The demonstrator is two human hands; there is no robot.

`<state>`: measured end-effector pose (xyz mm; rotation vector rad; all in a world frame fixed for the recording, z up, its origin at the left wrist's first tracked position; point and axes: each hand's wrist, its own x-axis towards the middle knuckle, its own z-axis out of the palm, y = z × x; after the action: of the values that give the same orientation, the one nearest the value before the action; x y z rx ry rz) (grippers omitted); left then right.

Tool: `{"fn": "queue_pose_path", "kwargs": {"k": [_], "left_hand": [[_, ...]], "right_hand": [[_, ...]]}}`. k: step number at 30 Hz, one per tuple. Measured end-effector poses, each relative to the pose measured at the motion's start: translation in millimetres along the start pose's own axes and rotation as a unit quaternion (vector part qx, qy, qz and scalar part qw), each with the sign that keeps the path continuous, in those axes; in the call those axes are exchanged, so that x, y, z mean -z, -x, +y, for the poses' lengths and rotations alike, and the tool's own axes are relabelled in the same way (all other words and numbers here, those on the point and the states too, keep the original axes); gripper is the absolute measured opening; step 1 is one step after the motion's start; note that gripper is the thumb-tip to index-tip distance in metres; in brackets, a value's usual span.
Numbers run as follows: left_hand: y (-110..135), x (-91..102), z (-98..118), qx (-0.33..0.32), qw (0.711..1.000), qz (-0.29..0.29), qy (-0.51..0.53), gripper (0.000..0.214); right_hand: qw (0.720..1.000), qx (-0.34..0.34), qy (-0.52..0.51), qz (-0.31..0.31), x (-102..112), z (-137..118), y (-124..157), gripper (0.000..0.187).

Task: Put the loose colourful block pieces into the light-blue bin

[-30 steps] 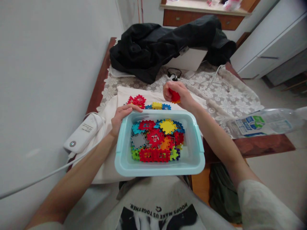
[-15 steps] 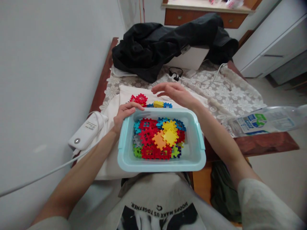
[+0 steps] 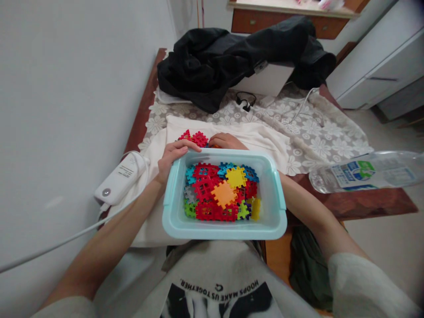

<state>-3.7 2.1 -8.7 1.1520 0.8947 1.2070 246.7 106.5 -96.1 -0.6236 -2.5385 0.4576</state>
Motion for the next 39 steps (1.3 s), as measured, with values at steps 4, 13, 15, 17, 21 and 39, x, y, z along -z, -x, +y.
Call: {"fn": "queue_pose_path", "kwargs": {"k": [4,13,15,17,21,39], "left_hand": [[0,-0.8,1,-0.009,1.0,-0.002,-0.004,0.026],[1,-3.0,3,-0.012,1.0,-0.001,0.004,0.025],[1,-3.4,3,-0.014,1.0,0.001,0.004,0.025],[1,-3.9,4,-0.011,1.0,0.004,0.007,0.024],[1,-4.6,4,-0.009,1.0,0.004,0.003,0.024],[1,-2.8,3,-0.005,1.0,0.009,-0.008,0.026]], "right_hand": [[1.0,-0.001,0.025,0.015,0,-2,3,0.015],[0.994,-0.079,0.034,0.067,6,-18,5,0.02],[0.991,-0.099,0.053,0.073,7,-18,4,0.018],[0.989,-0.109,0.075,0.071,7,-16,3,0.012],[0.988,-0.115,0.087,0.062,12,-17,2,0.019],[0.986,-0.093,0.118,-0.065,55,-14,18,0.037]]}}
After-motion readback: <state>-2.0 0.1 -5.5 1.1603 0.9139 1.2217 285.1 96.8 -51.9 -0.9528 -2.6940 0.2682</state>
